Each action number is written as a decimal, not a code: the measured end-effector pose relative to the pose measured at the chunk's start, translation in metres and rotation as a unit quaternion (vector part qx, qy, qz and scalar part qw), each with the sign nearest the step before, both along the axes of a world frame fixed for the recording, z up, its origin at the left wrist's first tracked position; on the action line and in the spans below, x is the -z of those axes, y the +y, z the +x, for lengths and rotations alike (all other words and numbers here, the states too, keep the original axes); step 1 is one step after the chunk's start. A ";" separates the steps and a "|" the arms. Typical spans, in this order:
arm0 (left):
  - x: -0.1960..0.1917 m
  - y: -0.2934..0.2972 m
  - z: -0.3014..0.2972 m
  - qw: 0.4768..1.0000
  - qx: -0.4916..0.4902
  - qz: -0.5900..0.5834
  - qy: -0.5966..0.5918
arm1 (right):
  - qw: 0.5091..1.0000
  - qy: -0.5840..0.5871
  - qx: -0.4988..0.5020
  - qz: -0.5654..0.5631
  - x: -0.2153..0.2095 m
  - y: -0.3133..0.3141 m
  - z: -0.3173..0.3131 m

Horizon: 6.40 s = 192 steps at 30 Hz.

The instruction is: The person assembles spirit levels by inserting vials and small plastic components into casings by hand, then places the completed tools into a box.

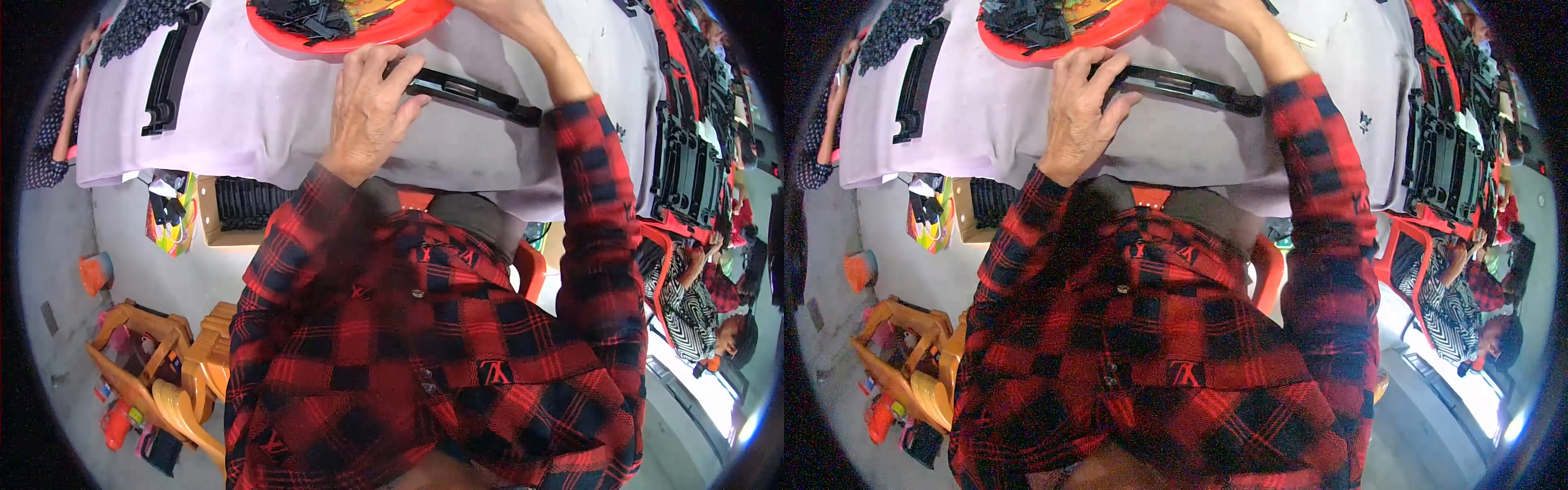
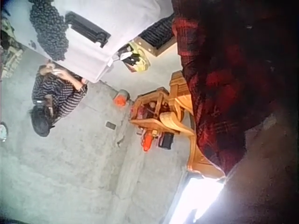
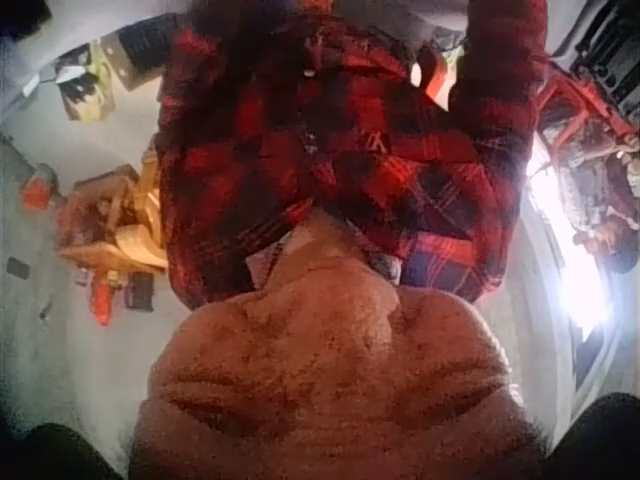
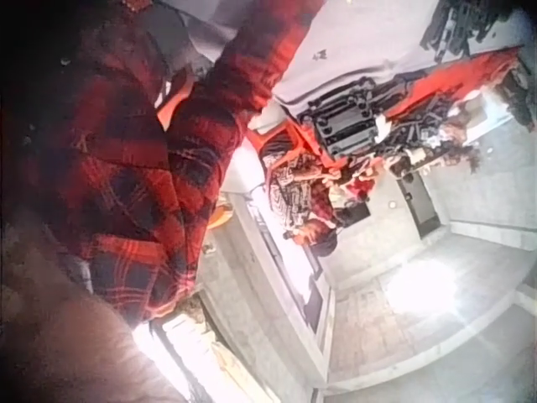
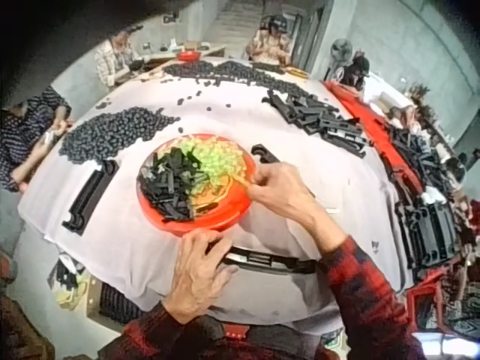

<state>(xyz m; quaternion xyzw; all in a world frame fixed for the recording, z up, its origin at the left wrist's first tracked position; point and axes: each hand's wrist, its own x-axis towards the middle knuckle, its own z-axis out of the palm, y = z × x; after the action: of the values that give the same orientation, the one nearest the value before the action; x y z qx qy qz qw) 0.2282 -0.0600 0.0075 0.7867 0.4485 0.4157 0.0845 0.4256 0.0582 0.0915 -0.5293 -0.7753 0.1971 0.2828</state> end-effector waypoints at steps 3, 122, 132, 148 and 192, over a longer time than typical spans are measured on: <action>-0.006 0.002 0.000 0.999 0.030 -0.016 0.005 | 0.996 0.079 -0.009 -0.049 0.009 -0.032 0.040; 0.031 0.004 0.051 0.894 0.161 0.125 -0.399 | 0.964 -0.062 -0.159 0.205 0.043 -0.132 0.016; -0.006 -0.011 0.014 0.995 0.101 0.016 0.018 | 0.978 0.188 0.073 0.060 0.015 -0.154 0.043; -0.032 -0.003 -0.025 0.996 0.011 -0.008 -0.090 | 0.875 0.395 0.277 0.030 0.080 -0.162 0.074; -0.066 -0.020 0.022 0.928 0.186 -0.298 -0.124 | 0.919 0.367 0.083 -0.114 0.020 -0.177 0.012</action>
<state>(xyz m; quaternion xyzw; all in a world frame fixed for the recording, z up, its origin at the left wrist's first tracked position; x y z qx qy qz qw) 0.2503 -0.0802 0.0735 0.7369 0.3835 0.3337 0.4456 0.4380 -0.1189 0.0711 -0.5109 -0.5426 0.4403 0.5007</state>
